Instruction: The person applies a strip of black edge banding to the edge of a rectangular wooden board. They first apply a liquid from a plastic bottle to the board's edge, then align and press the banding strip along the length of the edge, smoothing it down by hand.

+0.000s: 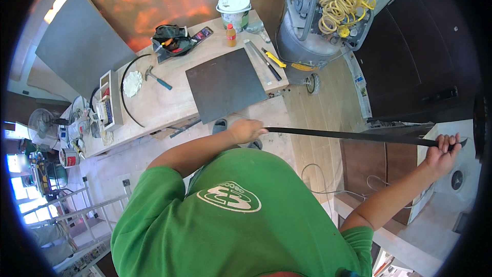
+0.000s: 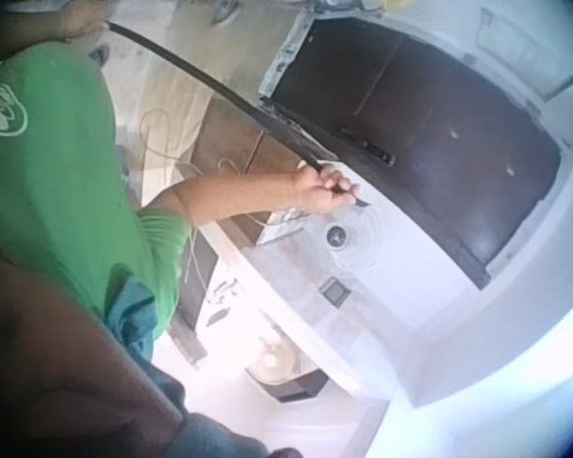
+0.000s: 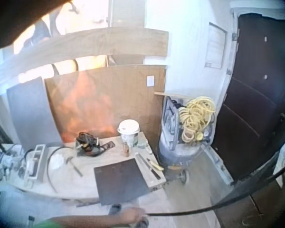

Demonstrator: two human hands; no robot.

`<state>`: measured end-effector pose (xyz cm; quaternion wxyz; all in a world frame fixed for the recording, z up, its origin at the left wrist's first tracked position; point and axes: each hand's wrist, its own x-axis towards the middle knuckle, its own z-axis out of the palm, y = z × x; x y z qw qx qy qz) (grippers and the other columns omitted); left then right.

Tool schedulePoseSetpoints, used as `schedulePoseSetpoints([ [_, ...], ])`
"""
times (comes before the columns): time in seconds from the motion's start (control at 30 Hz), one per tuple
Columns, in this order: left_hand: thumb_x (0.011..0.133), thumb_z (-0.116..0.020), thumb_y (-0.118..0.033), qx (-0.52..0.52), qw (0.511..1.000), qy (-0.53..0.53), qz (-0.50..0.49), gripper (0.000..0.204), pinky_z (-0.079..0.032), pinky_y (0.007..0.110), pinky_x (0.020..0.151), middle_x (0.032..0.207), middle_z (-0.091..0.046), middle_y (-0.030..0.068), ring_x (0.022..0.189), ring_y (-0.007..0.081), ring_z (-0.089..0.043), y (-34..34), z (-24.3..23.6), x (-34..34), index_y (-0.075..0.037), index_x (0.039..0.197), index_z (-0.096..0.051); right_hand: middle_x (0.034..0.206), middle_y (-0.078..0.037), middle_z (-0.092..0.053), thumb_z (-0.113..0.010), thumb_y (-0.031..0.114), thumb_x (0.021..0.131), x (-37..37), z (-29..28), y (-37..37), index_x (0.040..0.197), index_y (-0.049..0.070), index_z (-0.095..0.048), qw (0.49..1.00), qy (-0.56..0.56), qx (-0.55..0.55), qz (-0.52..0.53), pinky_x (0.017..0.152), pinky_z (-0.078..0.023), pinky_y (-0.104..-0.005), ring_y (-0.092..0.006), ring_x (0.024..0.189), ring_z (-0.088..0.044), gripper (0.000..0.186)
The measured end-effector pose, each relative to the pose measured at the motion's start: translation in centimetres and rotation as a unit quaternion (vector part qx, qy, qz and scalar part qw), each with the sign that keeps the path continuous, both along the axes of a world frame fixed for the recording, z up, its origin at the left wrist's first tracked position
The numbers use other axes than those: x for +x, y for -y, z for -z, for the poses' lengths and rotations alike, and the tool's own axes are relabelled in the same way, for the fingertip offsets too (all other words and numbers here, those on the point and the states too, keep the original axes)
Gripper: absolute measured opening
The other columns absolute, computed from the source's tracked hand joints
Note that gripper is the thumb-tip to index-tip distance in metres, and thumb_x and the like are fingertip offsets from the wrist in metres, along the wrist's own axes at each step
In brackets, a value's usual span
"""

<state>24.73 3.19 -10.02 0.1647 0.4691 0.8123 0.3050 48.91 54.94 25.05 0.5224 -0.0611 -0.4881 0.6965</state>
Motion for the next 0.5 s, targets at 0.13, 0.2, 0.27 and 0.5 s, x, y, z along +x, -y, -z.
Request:
schedulePoseSetpoints([
  [0.13,0.102,-0.050,-0.043,-0.163,0.971,0.134,-0.114,0.041,-0.051,0.052,0.082,0.101,-0.069,0.0227,0.091,0.0418,-0.067,9.2,7.4,1.3,-0.004,0.106,-0.063,0.081,-0.006,-0.048,-0.044,0.020,0.109,1.0,-0.7,-1.1,0.121,-0.006,-0.054,0.994,0.029,0.047,-0.097,0.053,-0.032,-0.0255,-0.0115,0.060,-0.037,0.030],
  [0.2,0.102,-0.051,-0.044,-0.178,0.926,0.274,-0.190,0.045,-0.050,0.049,0.089,0.111,-0.069,0.0229,0.101,0.0384,-0.067,15.5,10.9,3.0,-0.006,0.121,-0.063,0.083,-0.007,-0.049,-0.046,0.017,0.108,0.7,-1.1,-1.1,0.122,-0.005,-0.054,0.989,0.035,0.050,-0.138,0.054,-0.034,-0.0251,-0.0114,0.061,-0.039,0.028],
  [0.27,0.100,-0.054,-0.046,-0.196,0.839,0.387,-0.328,0.052,-0.047,0.043,0.100,0.128,-0.064,0.0218,0.117,0.0335,-0.062,21.7,14.6,5.1,-0.007,0.134,-0.060,0.088,-0.007,-0.053,-0.048,0.015,0.107,0.1,-1.4,0.0,0.124,-0.005,-0.054,0.978,0.024,0.022,-0.204,0.055,-0.036,-0.0246,-0.0112,0.062,-0.042,0.027],
  [0.5,0.099,-0.059,-0.037,-0.020,0.623,0.665,-0.411,0.059,-0.043,0.039,0.104,0.142,-0.057,0.0150,0.120,0.0250,-0.057,17.7,5.7,8.1,-0.001,0.145,-0.048,0.089,-0.010,-0.066,-0.054,0.020,0.104,-10.8,6.9,13.7,0.127,0.003,-0.057,0.926,0.312,0.059,-0.207,0.047,-0.044,-0.0236,-0.0117,0.057,-0.056,0.028],
])
